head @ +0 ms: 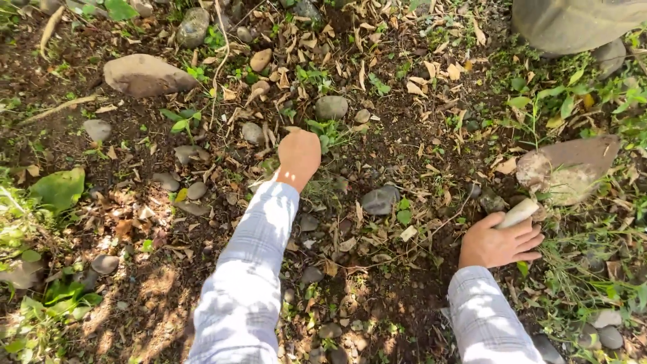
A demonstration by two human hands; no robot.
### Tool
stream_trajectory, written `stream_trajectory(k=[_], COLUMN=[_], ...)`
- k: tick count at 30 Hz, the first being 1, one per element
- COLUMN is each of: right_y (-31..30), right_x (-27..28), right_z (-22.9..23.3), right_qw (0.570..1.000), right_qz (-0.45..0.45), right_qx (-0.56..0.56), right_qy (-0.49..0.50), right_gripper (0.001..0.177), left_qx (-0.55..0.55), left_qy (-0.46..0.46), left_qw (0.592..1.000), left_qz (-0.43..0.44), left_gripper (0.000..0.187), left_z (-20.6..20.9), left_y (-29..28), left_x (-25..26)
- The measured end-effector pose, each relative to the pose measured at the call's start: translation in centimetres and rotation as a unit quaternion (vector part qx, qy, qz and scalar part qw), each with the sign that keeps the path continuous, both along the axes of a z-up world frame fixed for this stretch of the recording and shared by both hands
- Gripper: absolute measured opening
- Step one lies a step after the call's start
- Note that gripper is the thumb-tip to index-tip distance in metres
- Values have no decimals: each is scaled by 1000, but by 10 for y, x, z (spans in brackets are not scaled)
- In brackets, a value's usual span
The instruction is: The person uses a small hand trowel to loosen soil and remove weeds from a rocky garden bed. They repeatedly dig around small plants, pull out weeds by hand, and clear debris from the ground.
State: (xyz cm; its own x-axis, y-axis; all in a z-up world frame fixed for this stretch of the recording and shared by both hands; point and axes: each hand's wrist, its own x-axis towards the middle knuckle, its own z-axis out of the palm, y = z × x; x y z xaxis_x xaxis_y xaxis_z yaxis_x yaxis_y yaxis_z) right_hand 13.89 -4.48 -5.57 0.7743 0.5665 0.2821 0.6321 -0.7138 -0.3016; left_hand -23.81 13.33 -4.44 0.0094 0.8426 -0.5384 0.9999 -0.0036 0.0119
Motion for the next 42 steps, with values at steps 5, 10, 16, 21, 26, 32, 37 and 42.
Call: stream_trajectory(k=[5,10,16,21,26,32,37,42], right_y=[-3,-2,-8,-2,-3,-7,-2,-6], right_x=[6,6,9,11,6,31,27,23], right_z=[-5,-10,-8,-18,-13,-53,-49,-40], right_qw=[1000,1000,999,999,998,997,998,999], right_qz=[-1,3,4,-6,2,-15,-34,-22], right_qx=[-5,1,11,11,9,27,24,12], right_qy=[-11,-15,-35,-31,-54,-64,-38,-39], right_gripper=[62,65,60,64,55,55,55,55], left_qx=[-54,-229,-44,157,42,100,143,163], left_qy=[24,-102,-40,-156,-110,-73,-55,-95], left_qw=[996,968,998,968,979,976,985,982], left_qz=[-70,-2,-4,115,169,181,79,-14], left_gripper=[21,9,14,48,40,42,25,28], left_z=[48,135,139,60,54,-47,-27,21], left_y=[-42,-68,62,139,130,167,149,122], left_x=[5,35,11,-7,41,26,23,50])
